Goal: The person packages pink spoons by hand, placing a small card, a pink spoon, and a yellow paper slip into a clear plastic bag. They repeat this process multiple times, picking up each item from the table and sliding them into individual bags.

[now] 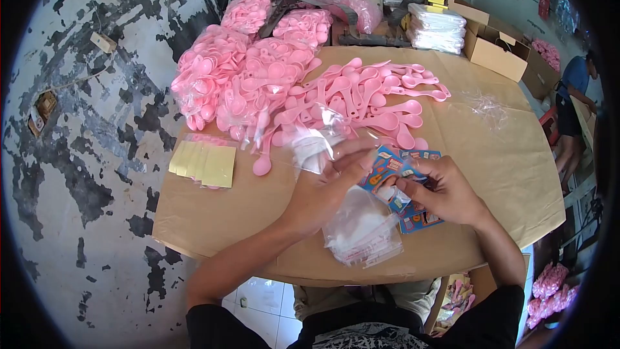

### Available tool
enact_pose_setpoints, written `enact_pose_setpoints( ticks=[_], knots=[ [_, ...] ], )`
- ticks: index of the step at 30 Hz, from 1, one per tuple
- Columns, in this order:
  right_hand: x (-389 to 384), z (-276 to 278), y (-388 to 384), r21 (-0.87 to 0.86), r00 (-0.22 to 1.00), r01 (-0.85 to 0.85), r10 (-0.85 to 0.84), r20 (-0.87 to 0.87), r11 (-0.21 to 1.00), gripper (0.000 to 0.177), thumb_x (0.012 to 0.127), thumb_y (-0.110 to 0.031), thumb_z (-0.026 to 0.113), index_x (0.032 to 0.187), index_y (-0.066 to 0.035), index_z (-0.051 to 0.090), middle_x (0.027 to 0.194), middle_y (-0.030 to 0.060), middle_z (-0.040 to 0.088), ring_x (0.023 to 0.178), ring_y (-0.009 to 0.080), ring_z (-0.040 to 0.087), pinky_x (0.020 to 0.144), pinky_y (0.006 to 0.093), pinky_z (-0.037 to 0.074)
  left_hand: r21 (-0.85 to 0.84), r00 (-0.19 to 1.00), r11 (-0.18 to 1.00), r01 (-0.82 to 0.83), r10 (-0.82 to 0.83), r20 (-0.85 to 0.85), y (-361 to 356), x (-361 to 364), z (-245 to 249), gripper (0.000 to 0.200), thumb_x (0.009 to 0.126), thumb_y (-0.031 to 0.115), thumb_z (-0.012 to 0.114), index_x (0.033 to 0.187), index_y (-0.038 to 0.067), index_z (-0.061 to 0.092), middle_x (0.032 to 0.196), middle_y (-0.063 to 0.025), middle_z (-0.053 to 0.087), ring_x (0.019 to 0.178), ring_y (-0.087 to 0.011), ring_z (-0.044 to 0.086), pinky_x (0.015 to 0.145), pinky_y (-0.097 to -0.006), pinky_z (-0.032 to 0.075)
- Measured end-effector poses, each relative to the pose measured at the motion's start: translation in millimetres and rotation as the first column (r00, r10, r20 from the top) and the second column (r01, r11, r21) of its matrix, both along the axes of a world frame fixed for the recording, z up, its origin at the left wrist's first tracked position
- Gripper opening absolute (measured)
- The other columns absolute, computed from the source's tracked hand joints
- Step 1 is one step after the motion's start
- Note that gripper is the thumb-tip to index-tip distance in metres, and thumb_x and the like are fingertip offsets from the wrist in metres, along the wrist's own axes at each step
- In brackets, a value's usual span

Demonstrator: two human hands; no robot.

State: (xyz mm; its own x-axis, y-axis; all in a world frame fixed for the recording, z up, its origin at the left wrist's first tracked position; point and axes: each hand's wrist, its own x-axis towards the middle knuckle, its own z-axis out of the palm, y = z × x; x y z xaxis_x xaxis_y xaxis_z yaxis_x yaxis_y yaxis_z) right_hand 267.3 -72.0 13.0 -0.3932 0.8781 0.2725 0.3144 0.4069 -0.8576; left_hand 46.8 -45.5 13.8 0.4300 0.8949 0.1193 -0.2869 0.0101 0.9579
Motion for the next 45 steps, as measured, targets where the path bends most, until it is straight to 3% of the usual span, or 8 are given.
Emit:
enact_pose_setpoints(
  ticks=[13, 18, 24, 29, 32, 35, 38, 45],
  knots=[
    [-12.4, 1.9, -14.1, -0.101, 0.971, 0.021, -0.044, -0.236, 0.995, 0.015, 0.093, -0.014, 0.064, 0.098, 0.0, 0.067, 0.075, -0.0015, 0.061, 0.061, 0.0027, 0.056, 0.053, 0.0211, 0.046, 0.239, 0.979, 0.962, 0.134, -0.166, 0.119, -20.2, 24.6, -10.4, 0.06, 0.09, 0.015, 0.069, 0.14, 0.004, 0.038, 0.131, -0.0101, 0.054, 0.115, -0.0152, 0.054, 0.094, -0.0342, 0.048],
    [-13.5, 5.9, -14.0, -0.184, 0.948, 0.048, -0.103, -0.3, 0.982, 0.013, 0.093, -0.015, 0.064, 0.092, -0.001, 0.065, 0.077, -0.0026, 0.06, 0.065, 0.0019, 0.055, 0.054, 0.0212, 0.044, 0.192, 0.947, 0.957, 0.218, -0.255, 0.197, -9.4, 10.1, -5.1, 0.047, 0.104, 0.032, 0.028, 0.143, 0.006, 0.031, 0.147, -0.0186, 0.037, 0.134, -0.0299, 0.04, 0.11, -0.0435, 0.034],
    [-11.3, -7.3, -12.9, -0.166, 0.98, -0.031, -0.003, -0.2, 0.986, 0.022, 0.093, -0.019, 0.065, 0.108, -0.002, 0.063, 0.087, 0.0006, 0.062, 0.079, 0.0065, 0.058, 0.066, 0.024, 0.049, 0.419, 0.963, 0.899, 0.124, -0.211, 0.167, -14.9, 21.8, -14.0, 0.055, 0.091, 0.022, 0.065, 0.135, 0.004, 0.038, 0.143, -0.0179, 0.041, 0.129, -0.0268, 0.045, 0.105, -0.0409, 0.041],
    [-2.4, -2.2, -3.5, -0.016, 0.974, -0.135, 0.13, -0.184, 0.991, 0.023, 0.098, -0.02, 0.054, 0.103, 0.0, 0.065, 0.093, 0.0079, 0.068, 0.08, 0.0149, 0.064, 0.083, 0.0306, 0.05, 0.078, 0.925, 0.97, 0.232, -0.195, -0.326, -14.8, 0.8, 8.8, 0.048, 0.084, 0.007, 0.07, 0.126, 0.005, 0.045, 0.127, -0.011, 0.053, 0.11, -0.017, 0.056, 0.091, -0.0334, 0.05],
    [27.1, 18.5, 12.2, -0.2, 0.963, -0.166, 0.115, -0.244, 0.966, 0.022, 0.098, -0.014, 0.048, 0.103, 0.0, 0.065, 0.088, 0.0123, 0.068, 0.082, 0.0218, 0.065, 0.082, 0.0369, 0.05, 0.17, 0.987, 0.98, -0.1, 0.075, 0.143, -2.1, -9.8, -5.8, 0.037, 0.087, 0.01, 0.069, 0.119, 0.004, 0.053, 0.11, -0.0074, 0.062, 0.097, -0.0128, 0.061, 0.084, -0.0292, 0.052],
    [49.5, 24.6, 46.7, 0.149, 0.951, 0.086, -0.126, 0.284, 0.985, 0.02, 0.09, -0.003, 0.052, 0.107, -0.001, 0.064, 0.096, 0.0147, 0.066, 0.089, 0.0267, 0.063, 0.085, 0.0381, 0.048, 0.1, 0.922, 0.979, -0.176, 0.129, 0.365, 13.1, -15.1, 6.6, 0.034, 0.088, 0.004, 0.065, 0.119, 0.004, 0.051, 0.113, -0.0091, 0.062, 0.098, -0.0148, 0.062, 0.084, -0.0295, 0.052],
    [74.6, 8.1, 78.0, 0.216, 0.78, -0.256, 0.069, 0.622, 0.942, 0.036, 0.084, 0.003, 0.058, 0.119, -0.005, 0.058, 0.113, 0.0133, 0.061, 0.104, 0.0283, 0.058, 0.09, 0.0371, 0.046, 0.102, 0.92, 0.977, -0.188, 0.139, 0.366, 23.5, -16.2, 1.5, 0.035, 0.087, 0.001, 0.064, 0.119, 0.004, 0.05, 0.115, -0.0106, 0.062, 0.099, -0.0164, 0.063, 0.086, -0.0308, 0.051],
    [67.8, 1.1, 71.3, 0.182, 0.847, -0.204, 0.08, 0.526, 0.962, 0.039, 0.08, 0.005, 0.059, 0.117, -0.008, 0.061, 0.111, 0.0126, 0.058, 0.106, 0.0317, 0.054, 0.094, 0.0406, 0.044, 0.139, 0.96, 0.985, -0.099, 0.058, 0.275, 26.1, -18.3, -8.2, 0.035, 0.087, 0.001, 0.063, 0.119, 0.005, 0.049, 0.115, -0.0125, 0.062, 0.105, -0.0189, 0.062, 0.091, -0.0335, 0.05]
  ],
)
